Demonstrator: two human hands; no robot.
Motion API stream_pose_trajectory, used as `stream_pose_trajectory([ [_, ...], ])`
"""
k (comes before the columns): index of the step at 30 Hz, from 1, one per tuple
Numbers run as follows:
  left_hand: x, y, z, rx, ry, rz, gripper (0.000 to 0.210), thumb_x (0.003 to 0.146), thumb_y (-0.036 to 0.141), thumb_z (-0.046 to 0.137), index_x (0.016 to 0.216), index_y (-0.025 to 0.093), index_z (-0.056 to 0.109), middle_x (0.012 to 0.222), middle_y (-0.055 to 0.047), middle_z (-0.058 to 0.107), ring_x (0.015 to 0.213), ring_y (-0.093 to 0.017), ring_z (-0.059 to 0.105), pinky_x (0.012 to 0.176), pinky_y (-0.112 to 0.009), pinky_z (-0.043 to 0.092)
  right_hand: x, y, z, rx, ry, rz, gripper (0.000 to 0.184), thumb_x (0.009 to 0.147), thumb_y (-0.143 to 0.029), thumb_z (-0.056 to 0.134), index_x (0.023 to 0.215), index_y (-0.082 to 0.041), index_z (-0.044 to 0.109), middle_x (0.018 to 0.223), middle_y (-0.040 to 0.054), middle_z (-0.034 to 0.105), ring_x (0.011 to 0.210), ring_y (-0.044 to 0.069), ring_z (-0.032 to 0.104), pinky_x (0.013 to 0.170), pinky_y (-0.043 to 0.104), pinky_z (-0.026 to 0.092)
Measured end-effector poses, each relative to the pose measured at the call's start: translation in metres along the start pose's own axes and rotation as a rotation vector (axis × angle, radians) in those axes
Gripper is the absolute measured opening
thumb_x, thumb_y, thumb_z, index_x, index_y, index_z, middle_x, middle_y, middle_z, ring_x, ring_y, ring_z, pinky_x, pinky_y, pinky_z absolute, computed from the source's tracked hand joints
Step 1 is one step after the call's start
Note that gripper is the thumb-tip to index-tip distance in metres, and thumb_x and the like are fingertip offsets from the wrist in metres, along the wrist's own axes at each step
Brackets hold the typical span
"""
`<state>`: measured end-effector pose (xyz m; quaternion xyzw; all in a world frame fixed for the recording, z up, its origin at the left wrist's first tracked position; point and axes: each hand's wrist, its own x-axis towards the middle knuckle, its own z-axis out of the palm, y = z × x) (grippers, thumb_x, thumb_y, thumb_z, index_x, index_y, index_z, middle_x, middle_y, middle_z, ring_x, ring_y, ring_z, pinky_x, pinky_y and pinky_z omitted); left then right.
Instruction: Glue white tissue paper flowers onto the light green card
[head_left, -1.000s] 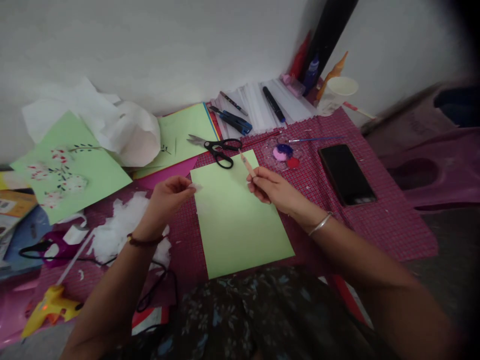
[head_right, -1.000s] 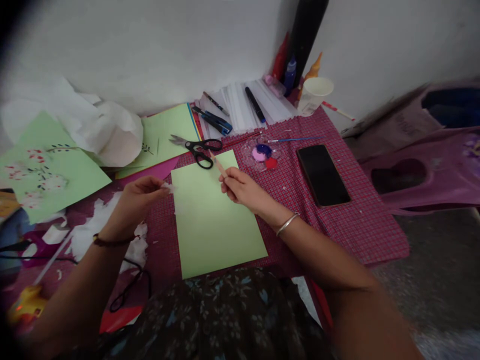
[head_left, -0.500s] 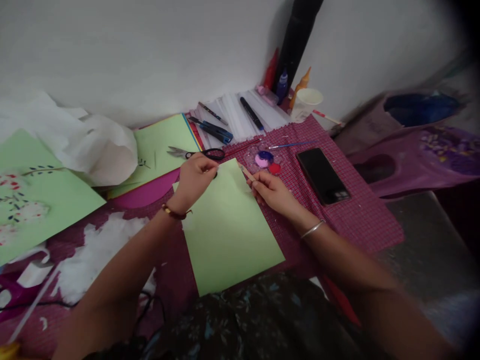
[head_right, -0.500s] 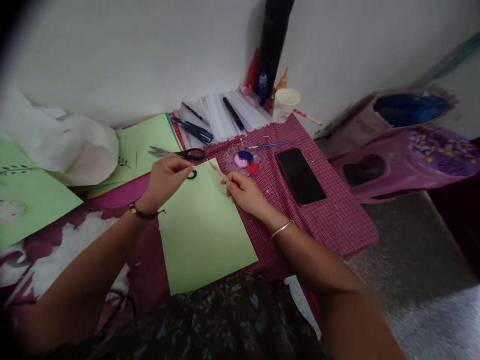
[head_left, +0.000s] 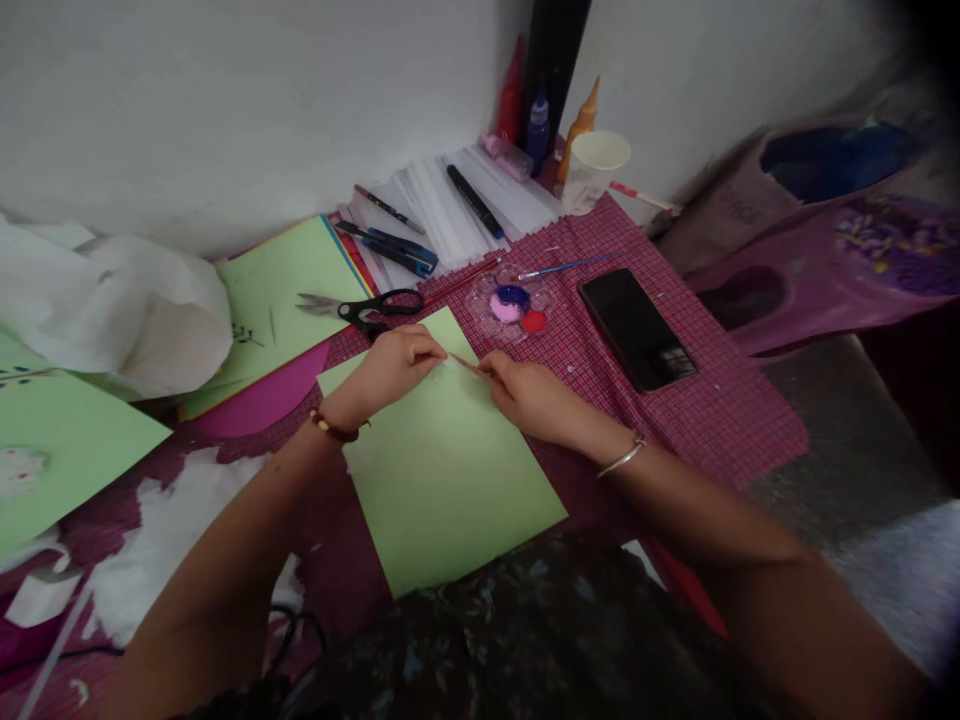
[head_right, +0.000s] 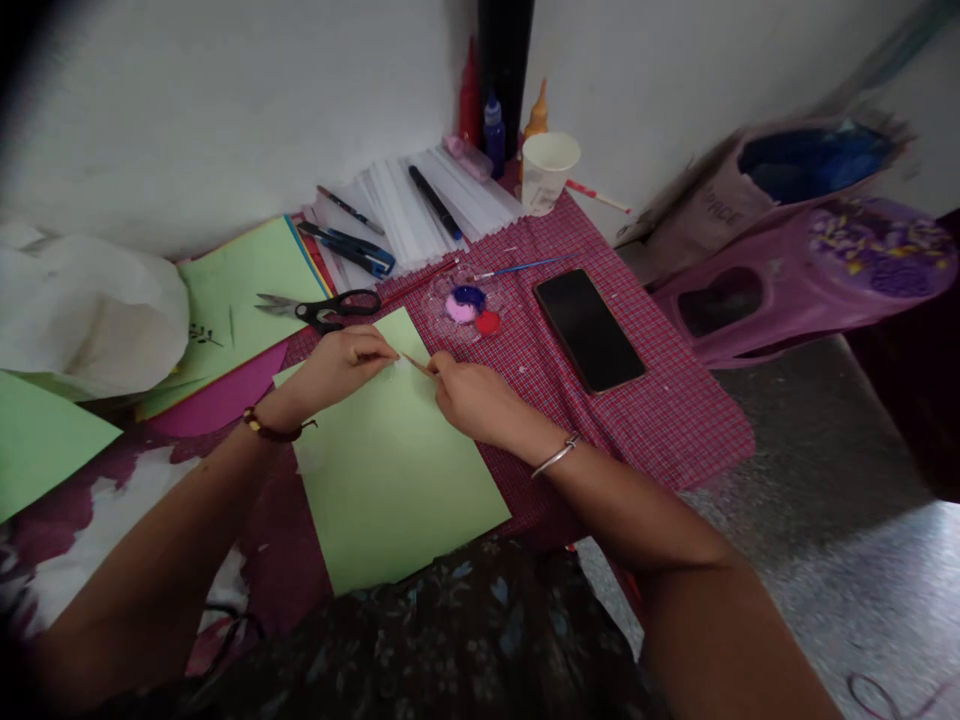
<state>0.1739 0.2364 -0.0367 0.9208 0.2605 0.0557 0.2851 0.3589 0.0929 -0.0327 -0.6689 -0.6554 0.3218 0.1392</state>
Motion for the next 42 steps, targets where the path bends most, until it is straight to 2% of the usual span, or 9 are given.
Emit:
stream_pose_trajectory([
  [12,-0.003,0.0,0.005,-0.019,0.023,-0.003,0.02,0.084,0.018,0.056,0.082,0.019,0.076,0.083,-0.005,0.07,0.079,-0.017,0.063,0.072,-0.028,0.048,-0.004,-0.005,0.0,-0.104,-0.034,-0.014,0.026,0.099,-0.024,0.035,0.11,-0.014,0.057,0.096,0.0143,0.073,0.078,0.022,0.066,0.065,0.03,0.035],
  [22,0.005,0.0,0.002,0.03,-0.03,0.021,0.023,0.086,0.02,0.052,0.084,0.018,0.074,0.085,-0.005,0.068,0.082,-0.018,0.063,0.076,-0.029,0.048,-0.001,-0.006,0.005,-0.187,-0.07,0.005,0.024,0.095,-0.018,0.036,0.111,-0.013,0.054,0.09,0.0134,0.073,0.074,0.022,0.065,0.061,0.03,0.03],
  [30,0.008,-0.003,0.003,-0.018,-0.05,-0.018,0.02,0.083,0.018,0.054,0.081,0.018,0.074,0.088,-0.004,0.068,0.08,-0.017,0.062,0.078,-0.029,0.047,0.0,-0.008,0.008,-0.247,-0.076,-0.016,0.027,0.094,-0.017,0.037,0.115,-0.013,0.053,0.087,0.0126,0.072,0.071,0.023,0.065,0.058,0.03,0.027],
  [37,0.005,-0.002,-0.003,-0.061,-0.075,-0.023,0.022,0.084,0.021,0.053,0.083,0.018,0.075,0.086,-0.005,0.068,0.082,-0.018,0.062,0.077,-0.03,0.048,-0.003,-0.009,0.002,-0.157,-0.064,-0.007,0.026,0.094,-0.017,0.036,0.112,-0.013,0.055,0.093,0.013,0.072,0.076,0.021,0.064,0.064,0.03,0.033],
  [42,0.006,-0.004,-0.002,-0.074,-0.063,-0.014,0.021,0.084,0.021,0.055,0.082,0.018,0.076,0.086,-0.006,0.069,0.082,-0.019,0.063,0.077,-0.031,0.048,-0.002,-0.007,0.004,-0.18,-0.07,-0.007,0.026,0.094,-0.017,0.037,0.112,-0.012,0.055,0.09,0.0137,0.072,0.073,0.022,0.064,0.062,0.03,0.031],
])
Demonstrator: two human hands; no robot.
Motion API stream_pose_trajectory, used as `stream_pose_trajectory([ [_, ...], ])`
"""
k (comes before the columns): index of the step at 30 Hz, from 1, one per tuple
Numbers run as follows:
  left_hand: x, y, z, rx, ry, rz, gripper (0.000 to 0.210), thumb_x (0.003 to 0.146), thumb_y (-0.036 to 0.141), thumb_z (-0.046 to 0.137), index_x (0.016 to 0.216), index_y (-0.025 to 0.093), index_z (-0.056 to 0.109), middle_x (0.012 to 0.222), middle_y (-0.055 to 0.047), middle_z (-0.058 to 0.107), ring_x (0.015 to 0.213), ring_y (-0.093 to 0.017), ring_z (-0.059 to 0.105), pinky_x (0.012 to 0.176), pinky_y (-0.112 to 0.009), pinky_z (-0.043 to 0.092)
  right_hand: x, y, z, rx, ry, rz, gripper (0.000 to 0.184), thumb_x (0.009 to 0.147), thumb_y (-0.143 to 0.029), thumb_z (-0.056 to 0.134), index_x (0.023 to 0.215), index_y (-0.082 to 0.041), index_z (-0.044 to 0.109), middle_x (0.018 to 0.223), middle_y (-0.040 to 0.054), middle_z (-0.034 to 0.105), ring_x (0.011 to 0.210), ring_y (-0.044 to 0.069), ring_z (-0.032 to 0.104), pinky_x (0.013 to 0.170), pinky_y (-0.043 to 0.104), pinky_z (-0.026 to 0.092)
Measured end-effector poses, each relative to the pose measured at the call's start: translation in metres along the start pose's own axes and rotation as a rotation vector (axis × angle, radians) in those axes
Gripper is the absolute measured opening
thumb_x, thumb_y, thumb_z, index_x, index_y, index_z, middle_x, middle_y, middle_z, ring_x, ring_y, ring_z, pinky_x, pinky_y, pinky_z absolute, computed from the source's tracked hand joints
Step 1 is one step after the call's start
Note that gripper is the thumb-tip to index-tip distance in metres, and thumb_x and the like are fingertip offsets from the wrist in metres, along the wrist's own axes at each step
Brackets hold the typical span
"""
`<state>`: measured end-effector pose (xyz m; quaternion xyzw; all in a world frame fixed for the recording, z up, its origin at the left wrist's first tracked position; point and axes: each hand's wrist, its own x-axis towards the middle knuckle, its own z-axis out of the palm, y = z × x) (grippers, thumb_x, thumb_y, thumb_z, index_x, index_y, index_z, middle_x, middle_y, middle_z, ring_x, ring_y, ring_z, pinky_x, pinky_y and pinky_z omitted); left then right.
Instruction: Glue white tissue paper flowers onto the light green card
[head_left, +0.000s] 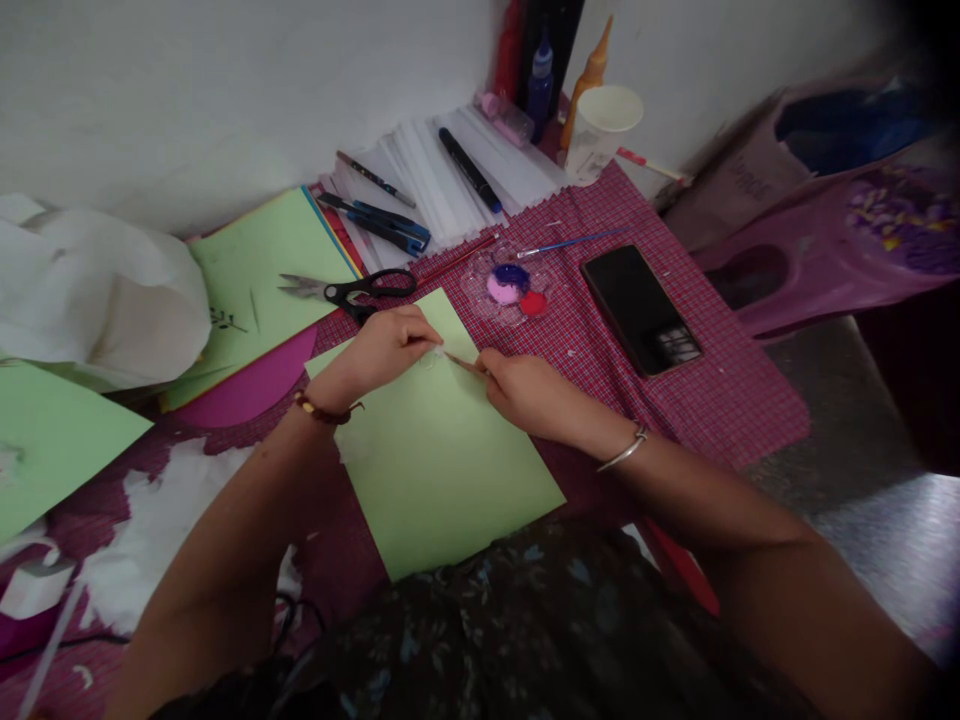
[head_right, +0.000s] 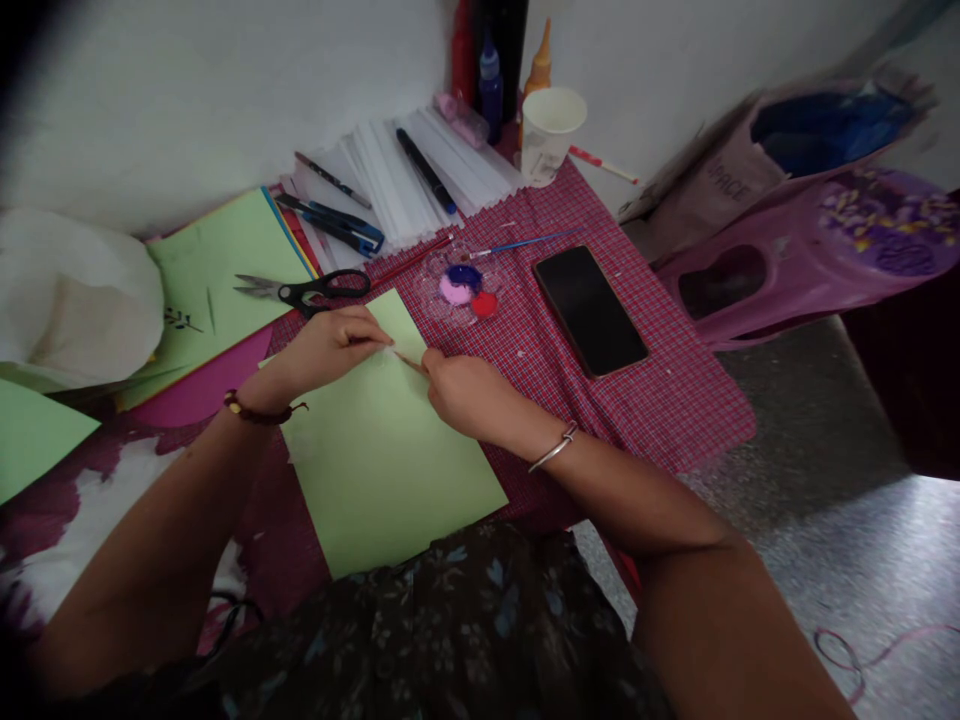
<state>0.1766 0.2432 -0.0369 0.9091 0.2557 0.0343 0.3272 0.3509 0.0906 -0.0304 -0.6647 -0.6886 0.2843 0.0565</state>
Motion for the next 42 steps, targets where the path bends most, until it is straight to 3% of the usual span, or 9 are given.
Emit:
stream_pose_trajectory([
  [13,0.008,-0.009,-0.001,0.047,-0.059,0.002,0.02,0.082,0.019,0.055,0.081,0.018,0.075,0.085,-0.005,0.068,0.081,-0.018,0.063,0.078,-0.03,0.048,0.004,0.001,0.002,0.017,0.007,-0.024,0.028,0.092,-0.015,0.037,0.111,-0.014,0.057,0.092,0.0139,0.072,0.075,0.022,0.063,0.062,0.03,0.029],
  [23,0.011,0.0,-0.008,0.038,-0.124,-0.028,0.017,0.079,0.02,0.056,0.076,0.016,0.072,0.079,-0.004,0.067,0.077,-0.017,0.061,0.074,-0.028,0.046,0.003,0.002,-0.006,-0.093,0.005,-0.057,0.026,0.092,-0.018,0.041,0.111,-0.018,0.059,0.087,0.0085,0.073,0.07,0.019,0.062,0.058,0.029,0.024],
  [29,0.016,0.005,-0.01,0.097,-0.151,-0.144,0.016,0.076,0.024,0.057,0.075,0.015,0.07,0.075,-0.003,0.067,0.07,-0.015,0.06,0.065,-0.026,0.042,0.008,0.011,-0.01,-0.225,0.071,-0.084,0.032,0.097,-0.022,0.038,0.118,-0.025,0.062,0.084,0.0076,0.073,0.069,0.021,0.064,0.056,0.029,0.023],
  [33,0.019,0.005,-0.011,0.106,-0.17,-0.107,0.017,0.076,0.025,0.056,0.074,0.016,0.071,0.075,-0.003,0.068,0.073,-0.015,0.061,0.067,-0.025,0.041,0.011,0.013,-0.01,-0.231,0.108,-0.111,0.031,0.098,-0.023,0.038,0.117,-0.025,0.063,0.084,0.0082,0.073,0.071,0.022,0.065,0.057,0.029,0.026],
  [37,0.016,0.003,-0.013,0.032,-0.177,-0.081,0.02,0.077,0.026,0.054,0.077,0.016,0.072,0.077,-0.003,0.069,0.073,-0.015,0.061,0.067,-0.024,0.042,0.009,0.017,-0.013,-0.138,0.091,-0.105,0.03,0.098,-0.024,0.038,0.11,-0.018,0.065,0.086,0.0102,0.073,0.072,0.022,0.065,0.06,0.03,0.032],
  [42,0.014,0.003,-0.008,0.014,-0.156,-0.144,0.018,0.077,0.024,0.054,0.076,0.016,0.07,0.071,-0.002,0.068,0.065,-0.014,0.058,0.061,-0.024,0.04,0.0,0.033,-0.026,0.248,0.131,-0.186,0.035,0.092,-0.013,0.045,0.122,-0.022,0.059,0.106,0.0063,0.071,0.085,0.018,0.064,0.072,0.029,0.043],
])
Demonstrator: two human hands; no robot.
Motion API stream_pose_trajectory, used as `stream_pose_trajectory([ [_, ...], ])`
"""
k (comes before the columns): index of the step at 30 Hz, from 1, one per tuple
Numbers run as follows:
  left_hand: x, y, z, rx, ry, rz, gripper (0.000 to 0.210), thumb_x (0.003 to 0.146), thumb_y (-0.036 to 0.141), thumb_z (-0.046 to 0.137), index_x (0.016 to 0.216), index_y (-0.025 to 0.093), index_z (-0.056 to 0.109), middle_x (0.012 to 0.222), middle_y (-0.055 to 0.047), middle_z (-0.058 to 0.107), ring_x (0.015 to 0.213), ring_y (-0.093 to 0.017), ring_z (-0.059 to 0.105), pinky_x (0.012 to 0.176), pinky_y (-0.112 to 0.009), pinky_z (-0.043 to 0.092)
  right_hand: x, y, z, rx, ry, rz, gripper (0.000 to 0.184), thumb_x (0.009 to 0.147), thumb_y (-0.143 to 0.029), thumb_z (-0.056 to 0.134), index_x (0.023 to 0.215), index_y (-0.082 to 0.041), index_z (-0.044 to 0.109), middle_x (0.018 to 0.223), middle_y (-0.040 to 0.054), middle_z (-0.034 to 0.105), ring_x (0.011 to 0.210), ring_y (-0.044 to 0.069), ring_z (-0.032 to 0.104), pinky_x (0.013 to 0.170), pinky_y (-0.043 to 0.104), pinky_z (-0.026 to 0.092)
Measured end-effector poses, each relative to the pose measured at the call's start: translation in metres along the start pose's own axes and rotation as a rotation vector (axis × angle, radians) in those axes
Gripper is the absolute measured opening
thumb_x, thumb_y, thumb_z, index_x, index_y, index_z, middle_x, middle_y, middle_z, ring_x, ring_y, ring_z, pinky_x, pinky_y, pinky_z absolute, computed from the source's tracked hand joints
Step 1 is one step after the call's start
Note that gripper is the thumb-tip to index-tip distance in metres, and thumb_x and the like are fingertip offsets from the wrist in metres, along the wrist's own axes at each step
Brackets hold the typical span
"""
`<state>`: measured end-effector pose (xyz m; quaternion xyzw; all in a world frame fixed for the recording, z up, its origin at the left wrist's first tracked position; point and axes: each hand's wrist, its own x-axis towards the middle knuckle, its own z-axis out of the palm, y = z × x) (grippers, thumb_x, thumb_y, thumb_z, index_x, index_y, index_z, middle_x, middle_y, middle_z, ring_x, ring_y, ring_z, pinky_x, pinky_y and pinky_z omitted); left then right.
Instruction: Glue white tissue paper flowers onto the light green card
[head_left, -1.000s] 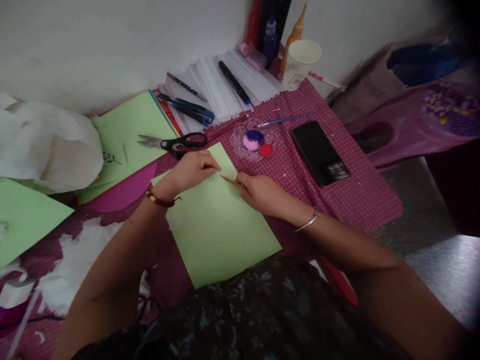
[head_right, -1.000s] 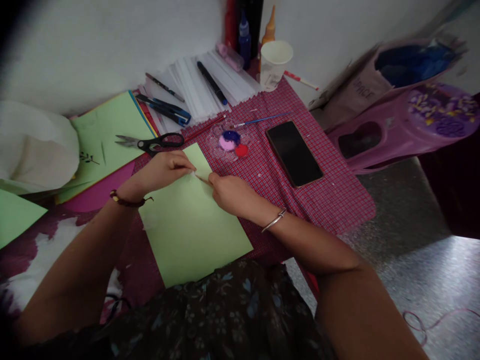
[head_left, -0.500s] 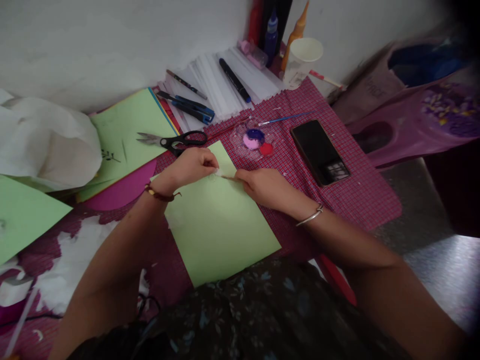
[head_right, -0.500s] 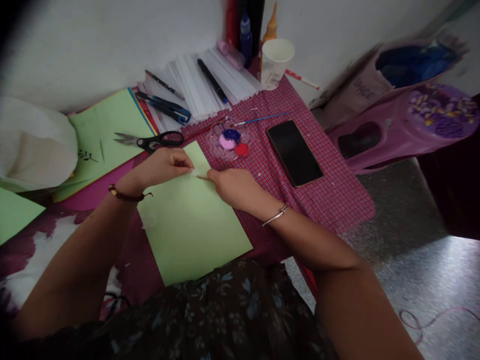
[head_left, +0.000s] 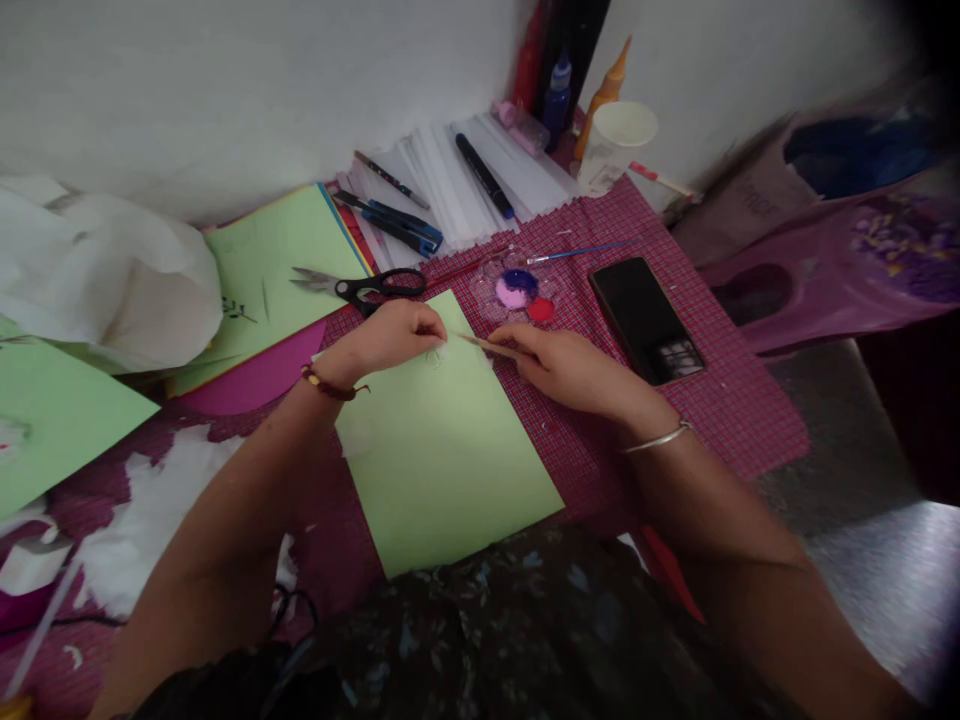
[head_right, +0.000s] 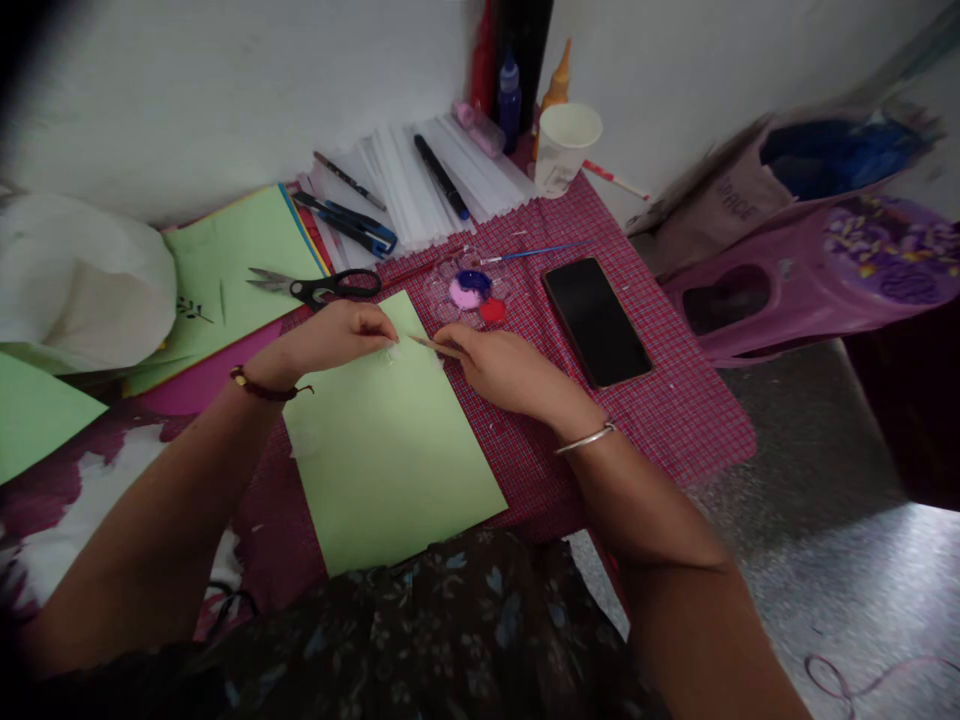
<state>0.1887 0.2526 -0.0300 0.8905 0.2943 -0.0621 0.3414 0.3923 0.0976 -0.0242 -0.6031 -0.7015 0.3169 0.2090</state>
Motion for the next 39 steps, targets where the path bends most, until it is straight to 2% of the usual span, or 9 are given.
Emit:
stream_pose_trajectory([
  [3,0.006,0.0,0.001,-0.029,0.077,-0.045,0.015,0.074,0.022,0.059,0.081,0.015,0.069,0.069,-0.001,0.065,0.062,-0.014,0.056,0.061,-0.025,0.039,-0.003,0.004,-0.007,0.338,0.032,0.018,0.027,0.089,-0.013,0.047,0.111,-0.022,0.061,0.09,0.0018,0.07,0.07,0.013,0.061,0.064,0.026,0.045],
  [7,0.0,0.003,-0.016,-0.156,0.449,-0.038,0.014,0.076,0.021,0.064,0.088,0.014,0.063,0.068,0.001,0.06,0.061,-0.012,0.053,0.059,-0.024,0.039,-0.007,0.002,-0.012,0.919,-0.016,0.084,0.017,0.09,-0.024,0.049,0.098,-0.02,0.063,0.081,0.0018,0.07,0.06,0.012,0.063,0.057,0.025,0.05],
  [12,-0.065,0.01,-0.043,-0.151,0.811,-0.102,0.02,0.08,0.025,0.067,0.071,0.017,0.051,0.057,0.005,0.048,0.053,-0.007,0.039,0.051,-0.023,0.028,-0.013,-0.005,-0.012,1.274,-0.033,0.034,0.023,0.078,-0.027,0.071,0.101,-0.025,0.065,0.097,0.0016,0.074,0.073,0.014,0.071,0.065,0.027,0.058],
  [17,-0.147,0.008,-0.013,0.0,0.544,-0.294,0.044,0.094,0.035,0.046,0.054,0.019,0.038,0.047,0.004,0.036,0.046,-0.008,0.032,0.047,-0.027,0.021,-0.005,-0.009,0.009,1.297,0.055,0.086,0.017,0.078,-0.037,0.075,0.086,-0.026,0.065,0.075,-0.0002,0.072,0.063,0.013,0.067,0.063,0.027,0.058],
  [20,-0.179,0.004,0.02,0.07,0.378,-0.362,0.03,0.091,0.033,0.05,0.066,0.018,0.052,0.059,0.002,0.052,0.055,-0.011,0.046,0.052,-0.026,0.032,0.004,-0.006,0.023,1.314,0.066,0.129,0.019,0.077,-0.041,0.074,0.081,-0.024,0.064,0.066,-0.0015,0.069,0.056,0.011,0.063,0.055,0.024,0.055],
  [25,-0.203,0.001,0.065,0.328,0.376,-0.264,0.02,0.093,0.024,0.049,0.103,0.017,0.064,0.104,-0.012,0.067,0.096,-0.025,0.059,0.084,-0.039,0.048,0.01,-0.001,0.034,1.213,0.111,0.198,0.016,0.077,-0.038,0.07,0.08,-0.024,0.062,0.064,-0.0022,0.064,0.053,0.011,0.058,0.05,0.025,0.051],
  [29,-0.198,-0.008,0.081,0.366,0.332,-0.159,0.024,0.094,0.019,0.044,0.102,0.018,0.066,0.108,-0.013,0.068,0.1,-0.026,0.059,0.09,-0.043,0.048,0.01,0.0,0.034,1.142,0.11,0.212,0.014,0.079,-0.04,0.068,0.08,-0.027,0.061,0.065,-0.0007,0.062,0.054,0.014,0.056,0.05,0.03,0.05],
  [35,-0.172,0.004,0.066,-0.32,0.624,-0.381,0.013,0.086,0.025,0.052,0.081,0.018,0.062,0.08,-0.006,0.068,0.074,-0.017,0.062,0.071,-0.032,0.052,0.008,-0.001,0.036,1.151,0.155,0.177,0.017,0.079,-0.037,0.071,0.083,-0.025,0.06,0.071,-0.0016,0.066,0.056,0.012,0.058,0.052,0.027,0.05],
  [39,-0.168,0.024,0.052,-0.722,0.6,-0.404,0.016,0.084,0.033,0.056,0.079,0.018,0.06,0.076,-0.004,0.067,0.069,-0.015,0.061,0.067,-0.03,0.051,0.001,-0.017,0.042,1.081,0.126,0.083,0.015,0.081,-0.029,0.07,0.088,-0.023,0.058,0.089,0.0007,0.071,0.071,0.011,0.064,0.068,0.027,0.053],
])
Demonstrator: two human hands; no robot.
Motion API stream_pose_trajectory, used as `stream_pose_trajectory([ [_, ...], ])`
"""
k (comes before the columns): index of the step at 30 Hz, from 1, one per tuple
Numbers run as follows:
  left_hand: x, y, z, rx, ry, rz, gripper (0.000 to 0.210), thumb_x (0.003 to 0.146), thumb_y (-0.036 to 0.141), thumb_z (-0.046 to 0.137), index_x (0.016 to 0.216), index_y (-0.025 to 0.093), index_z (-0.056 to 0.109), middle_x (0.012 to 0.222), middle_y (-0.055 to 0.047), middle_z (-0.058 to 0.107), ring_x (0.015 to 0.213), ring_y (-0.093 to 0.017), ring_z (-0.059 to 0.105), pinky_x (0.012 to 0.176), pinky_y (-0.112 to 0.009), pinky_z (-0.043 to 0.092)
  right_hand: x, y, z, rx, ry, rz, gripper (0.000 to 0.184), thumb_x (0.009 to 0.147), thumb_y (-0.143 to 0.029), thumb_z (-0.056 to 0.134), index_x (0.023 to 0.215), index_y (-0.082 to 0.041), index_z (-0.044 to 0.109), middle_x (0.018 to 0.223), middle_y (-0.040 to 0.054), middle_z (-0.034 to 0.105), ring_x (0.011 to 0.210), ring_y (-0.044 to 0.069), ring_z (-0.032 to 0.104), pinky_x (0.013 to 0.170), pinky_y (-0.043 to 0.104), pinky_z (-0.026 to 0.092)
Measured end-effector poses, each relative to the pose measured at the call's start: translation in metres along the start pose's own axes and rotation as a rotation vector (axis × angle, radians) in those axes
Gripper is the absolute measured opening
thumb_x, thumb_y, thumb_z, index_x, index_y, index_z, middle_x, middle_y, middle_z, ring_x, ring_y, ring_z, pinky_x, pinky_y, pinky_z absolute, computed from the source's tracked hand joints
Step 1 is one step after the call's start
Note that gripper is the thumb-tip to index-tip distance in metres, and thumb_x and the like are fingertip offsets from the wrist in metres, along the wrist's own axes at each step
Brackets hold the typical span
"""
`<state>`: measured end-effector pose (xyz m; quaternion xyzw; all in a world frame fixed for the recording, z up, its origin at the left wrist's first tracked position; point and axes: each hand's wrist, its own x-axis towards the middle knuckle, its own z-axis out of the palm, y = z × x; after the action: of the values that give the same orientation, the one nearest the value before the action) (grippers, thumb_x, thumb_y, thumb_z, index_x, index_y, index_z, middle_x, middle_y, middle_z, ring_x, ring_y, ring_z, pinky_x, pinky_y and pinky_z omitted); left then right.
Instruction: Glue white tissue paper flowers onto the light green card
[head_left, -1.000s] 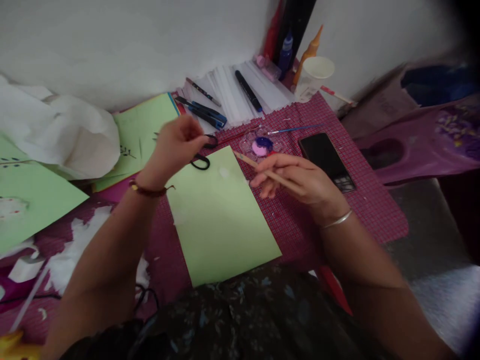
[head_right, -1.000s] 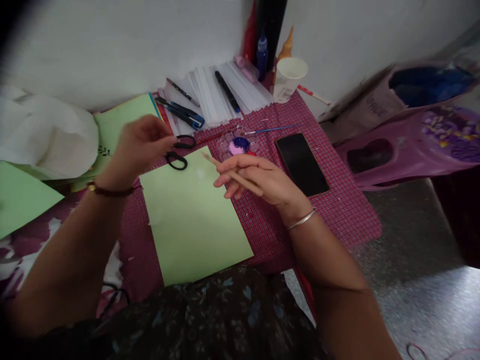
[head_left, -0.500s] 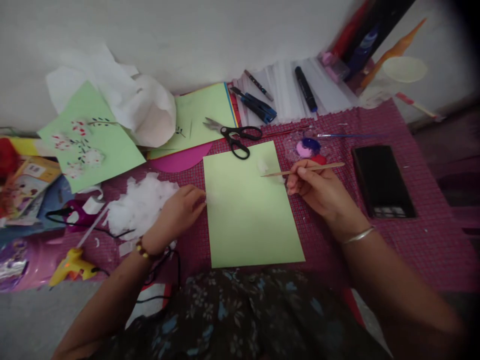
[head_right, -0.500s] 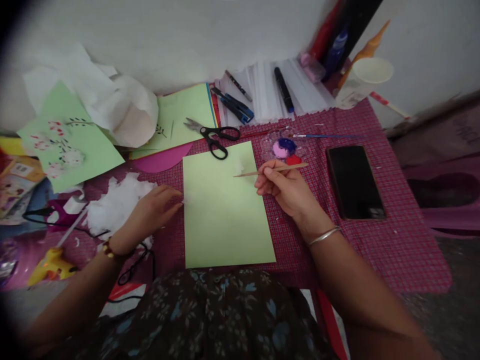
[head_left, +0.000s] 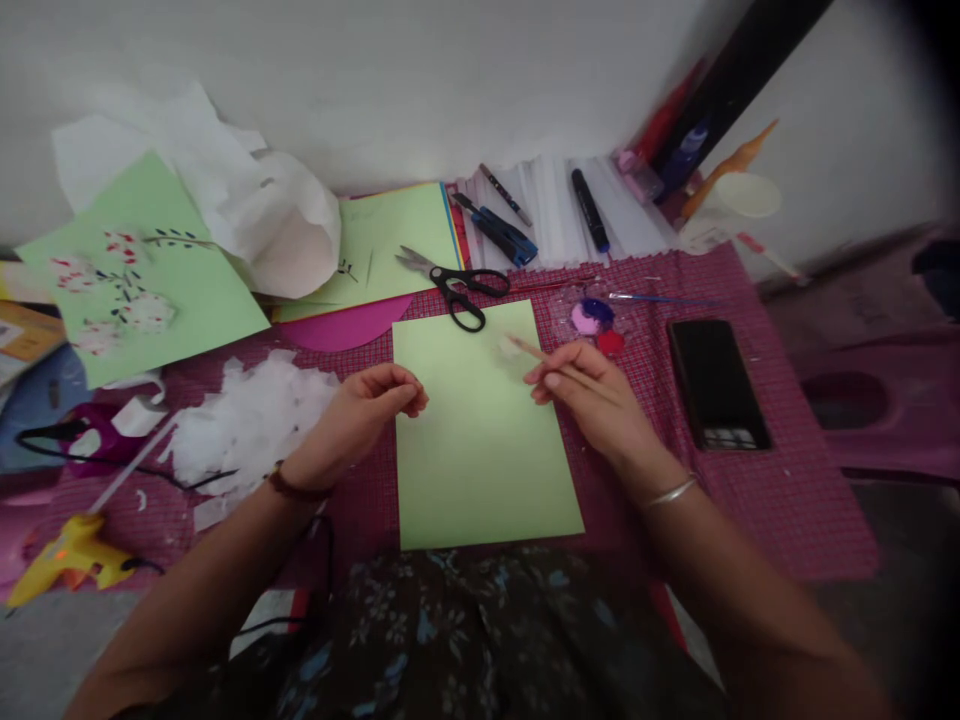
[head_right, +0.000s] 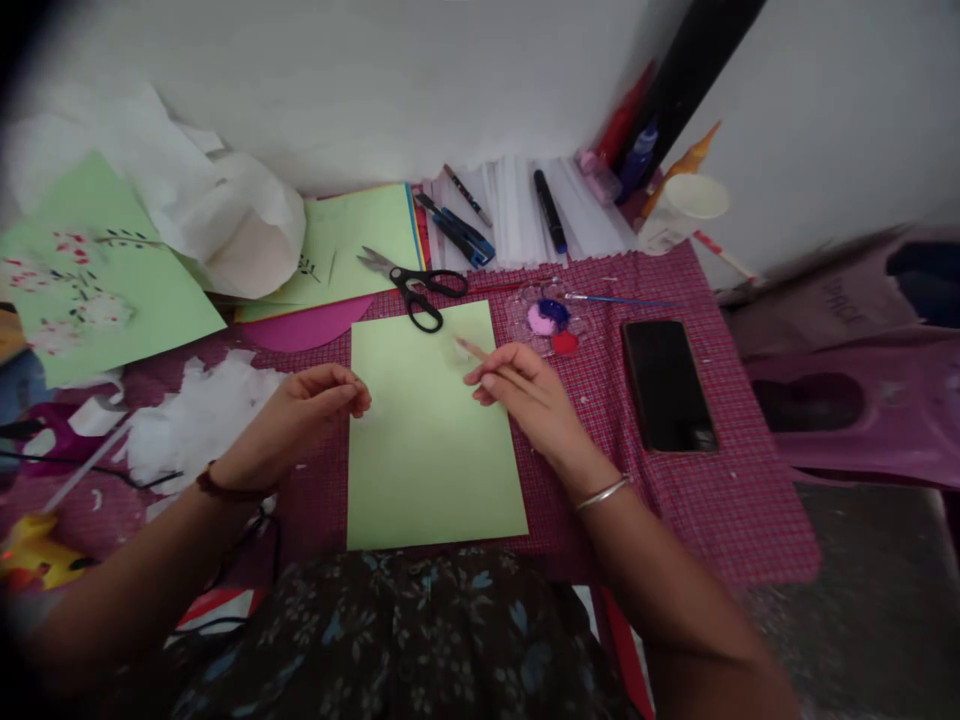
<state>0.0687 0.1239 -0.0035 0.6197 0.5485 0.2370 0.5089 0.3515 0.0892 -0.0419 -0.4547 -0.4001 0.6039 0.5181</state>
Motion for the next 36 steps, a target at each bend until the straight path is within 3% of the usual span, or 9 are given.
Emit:
stream_pose_trajectory([
  [6,-0.005,-0.024,-0.013,0.571,0.074,0.097,0.017,0.081,0.032,0.06,0.091,0.018,0.063,0.077,-0.002,0.064,0.069,-0.016,0.058,0.063,-0.03,0.044,-0.012,-0.003,0.02,-0.174,-0.134,0.017,0.014,0.083,-0.031,0.066,0.089,-0.02,0.057,0.091,0.0027,0.071,0.076,0.012,0.063,0.073,0.029,0.052],
  [9,-0.001,-0.038,-0.013,0.694,0.027,0.109,0.015,0.076,0.029,0.064,0.086,0.018,0.06,0.075,-0.002,0.059,0.066,-0.016,0.054,0.059,-0.029,0.04,-0.014,-0.002,0.02,-0.195,-0.163,0.004,0.013,0.084,-0.03,0.065,0.089,-0.021,0.057,0.09,0.0021,0.07,0.076,0.012,0.063,0.073,0.029,0.052],
  [13,0.003,-0.042,-0.007,0.669,-0.002,0.095,0.014,0.076,0.025,0.059,0.066,0.018,0.052,0.071,-0.001,0.055,0.065,-0.015,0.051,0.059,-0.028,0.038,-0.016,0.001,0.018,-0.232,-0.17,-0.047,0.011,0.085,-0.029,0.064,0.09,-0.021,0.058,0.092,0.0027,0.07,0.079,0.013,0.064,0.074,0.031,0.052],
  [16,0.001,-0.034,-0.007,0.559,0.063,0.092,0.016,0.075,0.026,0.059,0.064,0.019,0.051,0.069,0.0,0.053,0.064,-0.014,0.05,0.058,-0.028,0.037,-0.015,0.001,0.015,-0.225,-0.145,-0.075,0.011,0.086,-0.03,0.063,0.092,-0.022,0.058,0.094,0.0031,0.071,0.078,0.014,0.065,0.074,0.032,0.054],
  [21,0.012,0.0,-0.008,0.283,0.115,0.145,0.015,0.076,0.029,0.061,0.07,0.019,0.052,0.065,0.001,0.054,0.058,-0.012,0.048,0.055,-0.026,0.038,-0.006,-0.012,0.002,-0.242,0.08,-0.201,0.013,0.09,-0.033,0.058,0.097,-0.022,0.06,0.087,0.0016,0.07,0.066,0.012,0.064,0.067,0.031,0.053],
  [24,0.036,0.022,0.002,0.322,0.228,0.294,0.007,0.076,0.021,0.06,0.077,0.019,0.053,0.069,0.001,0.056,0.061,-0.012,0.051,0.057,-0.026,0.041,0.006,-0.029,-0.007,-0.301,0.18,-0.276,0.015,0.092,-0.034,0.054,0.098,-0.022,0.062,0.078,-0.0004,0.067,0.059,0.011,0.058,0.06,0.029,0.049],
  [29,0.082,0.028,0.036,0.378,0.337,0.404,0.017,0.075,0.011,0.054,0.09,0.019,0.051,0.076,0.001,0.058,0.068,-0.013,0.055,0.064,-0.028,0.044,0.036,-0.042,-0.004,-0.547,0.09,-0.268,0.022,0.091,-0.036,0.053,0.093,-0.02,0.067,0.073,0.0002,0.063,0.059,0.011,0.053,0.056,0.027,0.043],
  [32,0.098,0.017,0.051,0.361,0.291,0.371,0.018,0.078,0.012,0.052,0.094,0.019,0.05,0.08,-0.001,0.059,0.071,-0.014,0.055,0.065,-0.028,0.044,0.056,-0.036,0.006,-0.72,-0.027,-0.303,0.024,0.092,-0.036,0.05,0.092,-0.019,0.068,0.087,0.0049,0.069,0.074,0.015,0.061,0.068,0.03,0.048],
  [36,0.105,0.007,0.057,0.416,0.267,0.401,0.012,0.075,0.009,0.051,0.079,0.021,0.048,0.075,0.0,0.056,0.07,-0.015,0.053,0.064,-0.03,0.041,0.069,-0.03,0.015,-0.973,-0.172,-0.335,0.024,0.095,-0.031,0.047,0.093,-0.019,0.067,0.1,0.0078,0.072,0.093,0.019,0.065,0.084,0.033,0.047],
])
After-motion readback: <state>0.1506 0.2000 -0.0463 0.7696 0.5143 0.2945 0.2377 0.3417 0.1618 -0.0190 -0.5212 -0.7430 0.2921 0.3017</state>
